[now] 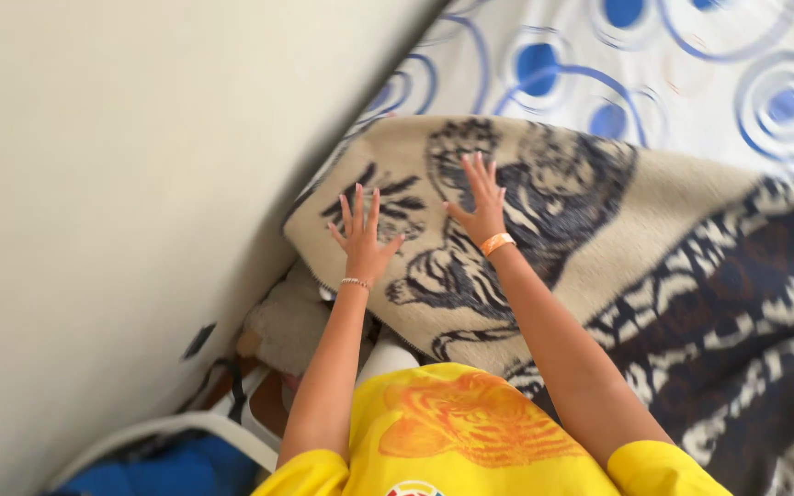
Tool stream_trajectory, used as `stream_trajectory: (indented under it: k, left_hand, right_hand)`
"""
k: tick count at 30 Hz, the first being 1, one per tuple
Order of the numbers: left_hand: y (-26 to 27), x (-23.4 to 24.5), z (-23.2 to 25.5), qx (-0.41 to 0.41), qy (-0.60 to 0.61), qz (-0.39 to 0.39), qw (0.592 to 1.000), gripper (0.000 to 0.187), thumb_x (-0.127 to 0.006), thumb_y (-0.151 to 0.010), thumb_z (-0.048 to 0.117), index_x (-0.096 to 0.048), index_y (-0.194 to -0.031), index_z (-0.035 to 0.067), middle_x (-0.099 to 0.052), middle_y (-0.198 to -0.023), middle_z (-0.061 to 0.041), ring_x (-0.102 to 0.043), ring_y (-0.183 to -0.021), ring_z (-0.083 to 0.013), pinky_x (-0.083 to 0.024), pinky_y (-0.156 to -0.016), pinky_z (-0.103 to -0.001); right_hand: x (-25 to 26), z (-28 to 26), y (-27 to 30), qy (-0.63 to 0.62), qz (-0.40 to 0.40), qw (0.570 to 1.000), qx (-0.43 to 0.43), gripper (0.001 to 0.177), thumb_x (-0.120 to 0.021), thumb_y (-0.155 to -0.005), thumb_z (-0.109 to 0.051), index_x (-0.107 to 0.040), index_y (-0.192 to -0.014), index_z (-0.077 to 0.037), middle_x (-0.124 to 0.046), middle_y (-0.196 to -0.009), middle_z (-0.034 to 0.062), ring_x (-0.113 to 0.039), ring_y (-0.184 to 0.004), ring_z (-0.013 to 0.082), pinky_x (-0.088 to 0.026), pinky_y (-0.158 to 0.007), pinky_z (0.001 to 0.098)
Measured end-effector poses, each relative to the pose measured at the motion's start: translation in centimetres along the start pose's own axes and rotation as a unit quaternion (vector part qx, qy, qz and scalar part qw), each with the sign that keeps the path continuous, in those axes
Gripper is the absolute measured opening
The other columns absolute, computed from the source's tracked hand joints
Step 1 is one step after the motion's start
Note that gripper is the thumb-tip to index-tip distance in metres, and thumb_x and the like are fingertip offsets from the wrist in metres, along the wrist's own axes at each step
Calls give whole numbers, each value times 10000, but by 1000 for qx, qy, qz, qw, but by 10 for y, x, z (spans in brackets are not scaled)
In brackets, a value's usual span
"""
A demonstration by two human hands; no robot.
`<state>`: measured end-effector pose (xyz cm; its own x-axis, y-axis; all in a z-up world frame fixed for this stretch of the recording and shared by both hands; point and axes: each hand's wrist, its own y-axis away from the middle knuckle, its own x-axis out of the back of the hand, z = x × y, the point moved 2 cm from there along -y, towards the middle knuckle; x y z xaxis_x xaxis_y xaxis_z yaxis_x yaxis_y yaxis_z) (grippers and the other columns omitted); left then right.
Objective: Folding a heavy tiger-patterned blanket on a bed.
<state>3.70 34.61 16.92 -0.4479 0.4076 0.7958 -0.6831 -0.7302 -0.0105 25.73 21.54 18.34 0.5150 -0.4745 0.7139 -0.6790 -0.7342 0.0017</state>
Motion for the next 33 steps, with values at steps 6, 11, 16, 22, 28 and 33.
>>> stream_trajectory:
  k: [6,11,16,22,28,33]
  left_hand:
    - [3,-51,60,-125,9,-109,986,1016,-821,-810,410,-208,-1620,359,-43,-1727,27,39,-1590,-318,39,-1163,-765]
    - [11,-89,104,-223,-2,-194,955,1004,-786,-845,358,-184,-1648,337,-48,-1748,22,33,-1608,-316,35,-1172,-756]
    - [43,-125,140,-303,-6,-272,913,1022,-786,-820,372,-173,-1637,337,-45,-1739,22,35,-1601,-310,29,-1168,-748]
    - [107,-159,177,-379,-24,-350,856,1026,-767,-831,394,-142,-1642,324,-40,-1739,24,49,-1597,-309,41,-1165,-749]
    - [187,-185,241,-451,-19,-395,800,1030,-765,-822,356,-148,-1645,296,-46,-1740,17,36,-1600,-314,40,-1154,-756]
    - [281,-228,299,-499,15,-410,763,1004,-769,-819,319,-185,-1635,288,-84,-1734,16,-9,-1600,-310,31,-1152,-759]
  right_hand:
    - [62,52,74,-7,53,994,-95,955,-850,-810,-410,-316,-1600,-360,-155,-1732,0,-43,-1603,303,-22,-1208,711]
    - [100,81,162,-14,126,969,-210,924,-833,-805,-429,-339,-1584,-382,-161,-1737,-17,-23,-1607,292,-3,-1215,696]
    - [111,102,267,-22,221,926,-304,925,-816,-806,-419,-324,-1589,-387,-157,-1730,-9,-20,-1605,300,-5,-1193,717]
    - [108,110,385,-46,301,861,-408,921,-798,-803,-419,-310,-1583,-400,-162,-1728,-10,-33,-1602,302,-2,-1182,729]
    - [112,134,500,-60,382,797,-463,915,-796,-805,-416,-315,-1584,-418,-180,-1728,-14,-52,-1606,301,-22,-1193,720]
    - [134,159,606,-58,418,759,-495,914,-790,-803,-403,-311,-1581,-422,-188,-1728,-24,-54,-1606,289,-34,-1193,711]
